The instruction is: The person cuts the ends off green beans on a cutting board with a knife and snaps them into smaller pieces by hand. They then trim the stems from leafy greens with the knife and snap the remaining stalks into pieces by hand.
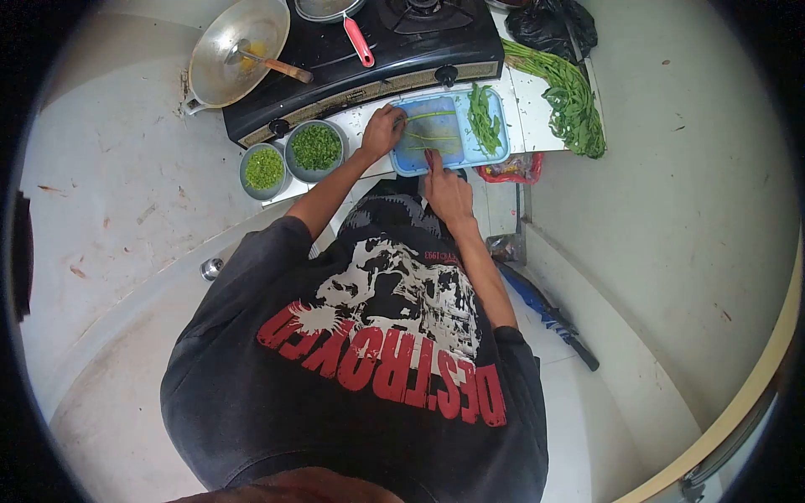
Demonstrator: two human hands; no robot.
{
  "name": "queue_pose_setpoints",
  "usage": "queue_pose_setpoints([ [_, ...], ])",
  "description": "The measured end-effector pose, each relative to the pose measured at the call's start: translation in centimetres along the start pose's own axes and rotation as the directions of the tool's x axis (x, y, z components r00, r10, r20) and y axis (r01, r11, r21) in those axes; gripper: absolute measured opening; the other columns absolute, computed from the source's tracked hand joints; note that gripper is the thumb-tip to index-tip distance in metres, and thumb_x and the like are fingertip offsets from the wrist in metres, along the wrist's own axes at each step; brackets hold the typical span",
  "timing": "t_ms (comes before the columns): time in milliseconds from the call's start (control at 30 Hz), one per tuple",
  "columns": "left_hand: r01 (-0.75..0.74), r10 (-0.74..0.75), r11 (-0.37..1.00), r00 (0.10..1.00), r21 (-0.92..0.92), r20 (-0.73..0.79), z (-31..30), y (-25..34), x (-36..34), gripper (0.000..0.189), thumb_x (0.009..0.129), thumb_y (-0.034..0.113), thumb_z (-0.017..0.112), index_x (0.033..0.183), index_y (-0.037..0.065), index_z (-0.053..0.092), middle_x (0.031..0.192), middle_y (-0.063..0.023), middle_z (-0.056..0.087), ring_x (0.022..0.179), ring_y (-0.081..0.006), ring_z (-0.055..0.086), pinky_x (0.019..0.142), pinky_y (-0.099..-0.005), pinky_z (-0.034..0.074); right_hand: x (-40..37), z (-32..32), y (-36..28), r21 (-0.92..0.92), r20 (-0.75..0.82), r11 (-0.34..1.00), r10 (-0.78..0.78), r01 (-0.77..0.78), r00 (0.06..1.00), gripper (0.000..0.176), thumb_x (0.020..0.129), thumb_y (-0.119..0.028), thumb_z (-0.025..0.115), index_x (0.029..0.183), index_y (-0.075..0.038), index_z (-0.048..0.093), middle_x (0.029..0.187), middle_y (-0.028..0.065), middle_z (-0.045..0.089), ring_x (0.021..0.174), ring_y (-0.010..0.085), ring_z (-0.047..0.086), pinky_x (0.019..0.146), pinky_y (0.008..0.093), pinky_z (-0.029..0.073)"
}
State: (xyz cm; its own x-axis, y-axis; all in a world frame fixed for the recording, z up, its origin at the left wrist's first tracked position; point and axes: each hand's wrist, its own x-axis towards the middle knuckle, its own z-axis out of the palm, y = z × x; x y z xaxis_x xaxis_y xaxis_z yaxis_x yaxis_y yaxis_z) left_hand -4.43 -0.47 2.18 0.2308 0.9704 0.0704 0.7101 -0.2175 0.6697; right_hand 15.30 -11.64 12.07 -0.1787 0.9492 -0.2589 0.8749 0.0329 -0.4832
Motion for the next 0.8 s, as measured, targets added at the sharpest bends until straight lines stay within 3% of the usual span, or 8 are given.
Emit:
queue_pose_setpoints([
  [333, 0.001, -0.002, 0.999, 1.0, -0.042, -0.013, 0.3, -0.3, 0.1, 0.01, 0.085, 0.007, 0.066, 0.094, 0.006, 0.07, 0.094, -0.0142, 0.063, 0.09, -0.0366, 0.062, 0.081, -0.0456, 0.054, -0.7, 1.5, -0.8, -0.024, -0.047, 0.999, 0.046, -0.047, 0.998, 0.054, 0.097, -0.023, 0.054, 0.146, -0.005, 0.04, 0.084, 0.0258, 0.071, 0.068, 0.0444, 0.069, 0.061, 0.0547, 0.056],
  [600, -0.029, 0.029, 1.0, 0.999, 0.007, -0.027, 0.6, -0.4, 0.0, 0.015, 0.085, 0.009, 0.068, 0.1, 0.007, 0.07, 0.095, -0.0133, 0.064, 0.092, -0.0356, 0.062, 0.084, -0.0446, 0.052, -0.6, 0.8, -0.9, -0.036, 0.012, 0.997, 0.066, -0.066, 0.998, 0.054, 0.098, -0.022, 0.053, 0.147, -0.004, 0.039, 0.088, 0.0263, 0.07, 0.072, 0.0444, 0.069, 0.062, 0.0534, 0.056],
  [800, -0.015, 0.015, 1.0, 1.0, -0.013, -0.026, 0.4, -0.3, 0.0, 0.017, 0.084, 0.008, 0.068, 0.101, 0.007, 0.071, 0.095, -0.0135, 0.064, 0.092, -0.036, 0.061, 0.083, -0.0448, 0.051, -0.3, 0.7, -1.2, -0.101, 0.039, 0.993, 0.058, -0.054, 0.998, 0.055, 0.097, -0.023, 0.054, 0.145, 0.0, 0.041, 0.08, 0.0259, 0.07, 0.068, 0.0431, 0.07, 0.062, 0.0529, 0.056],
])
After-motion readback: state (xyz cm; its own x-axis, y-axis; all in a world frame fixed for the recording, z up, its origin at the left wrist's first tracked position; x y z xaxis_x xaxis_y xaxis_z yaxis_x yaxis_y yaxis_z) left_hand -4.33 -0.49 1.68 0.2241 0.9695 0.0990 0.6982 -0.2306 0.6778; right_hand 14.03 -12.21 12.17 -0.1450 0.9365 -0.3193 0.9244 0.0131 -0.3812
